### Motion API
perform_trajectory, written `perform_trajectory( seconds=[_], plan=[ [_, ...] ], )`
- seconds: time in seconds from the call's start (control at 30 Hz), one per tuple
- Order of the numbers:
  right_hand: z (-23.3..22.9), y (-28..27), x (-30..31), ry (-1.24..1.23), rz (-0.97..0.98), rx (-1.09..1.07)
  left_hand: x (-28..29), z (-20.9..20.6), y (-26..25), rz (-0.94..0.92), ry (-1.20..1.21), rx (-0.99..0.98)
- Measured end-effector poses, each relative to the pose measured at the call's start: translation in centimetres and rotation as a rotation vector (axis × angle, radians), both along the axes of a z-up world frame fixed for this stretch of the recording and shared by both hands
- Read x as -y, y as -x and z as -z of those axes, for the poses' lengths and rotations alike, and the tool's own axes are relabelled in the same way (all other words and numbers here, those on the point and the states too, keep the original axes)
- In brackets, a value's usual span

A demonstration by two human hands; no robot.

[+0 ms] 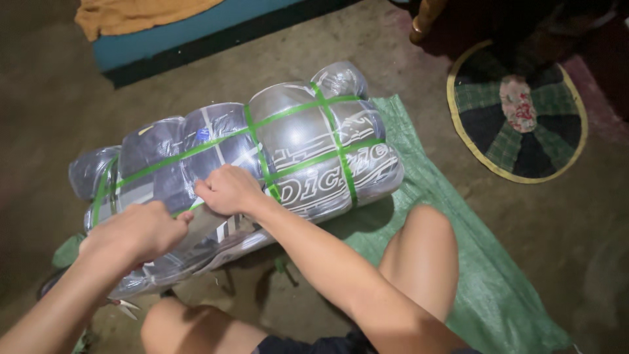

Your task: The person cuts through green plastic strapping and clear plastic wrap on a large bundle using scissors and then a knife, eventually pulling the wrap open by hand.

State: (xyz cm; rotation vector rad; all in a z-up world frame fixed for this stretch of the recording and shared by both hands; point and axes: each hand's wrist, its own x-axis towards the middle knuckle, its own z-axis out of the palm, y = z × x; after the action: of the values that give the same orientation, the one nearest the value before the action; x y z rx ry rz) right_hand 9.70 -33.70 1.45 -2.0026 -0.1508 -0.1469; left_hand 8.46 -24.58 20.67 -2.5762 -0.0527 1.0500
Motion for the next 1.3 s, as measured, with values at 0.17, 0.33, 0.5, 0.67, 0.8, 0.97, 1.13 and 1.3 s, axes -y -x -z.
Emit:
perform_trajectory(
  seconds=[0.17, 0.33, 0.5, 0.67, 0.8, 0.97, 1.13, 1.3],
  plan=[
    [-0.7, 0.2, 0.2, -0.015, -0.081, -0.139, -0.3, 0.1, -0.1, -0.062, -0.045, -0.015],
    [-0.8, 0.3, -0.4, 0.060, -0.067, -0.115, -2.2, 1.4, -0.7, -0.062, 0.028, 0.000],
    [-0.6, -0.1, -1.3, 0.175, -0.036, -0.122, -5.8, 4.8, -2.1, -0.016, 0.145, -0.012],
    [-0.3, -0.4, -1.9, 0.256, 0.021, -0.141, -8.4, 7.3, -3.3, 0.126, 0.271, 0.063],
    [-0.5, -0.2, -2.3, 0.297, 0.057, -0.160, -9.1, 8.1, -3.8, 0.082, 0.298, -0.017],
    [0.0, -0.1, -2.8, 0.373, 0.100, -0.100, -10.0, 9.9, -3.9, -0.029, 0.383, -0.048],
    [1.1, 0.6, -2.7, 0.402, 0.068, -0.036, -11.4, 13.5, -3.3, -0.075, 0.518, -0.055],
    [1.4, 0.4, -2.4, 0.439, 0.059, -0.001, -12.7, 15.8, -3.7, 0.037, 0.556, 0.053]
  ],
)
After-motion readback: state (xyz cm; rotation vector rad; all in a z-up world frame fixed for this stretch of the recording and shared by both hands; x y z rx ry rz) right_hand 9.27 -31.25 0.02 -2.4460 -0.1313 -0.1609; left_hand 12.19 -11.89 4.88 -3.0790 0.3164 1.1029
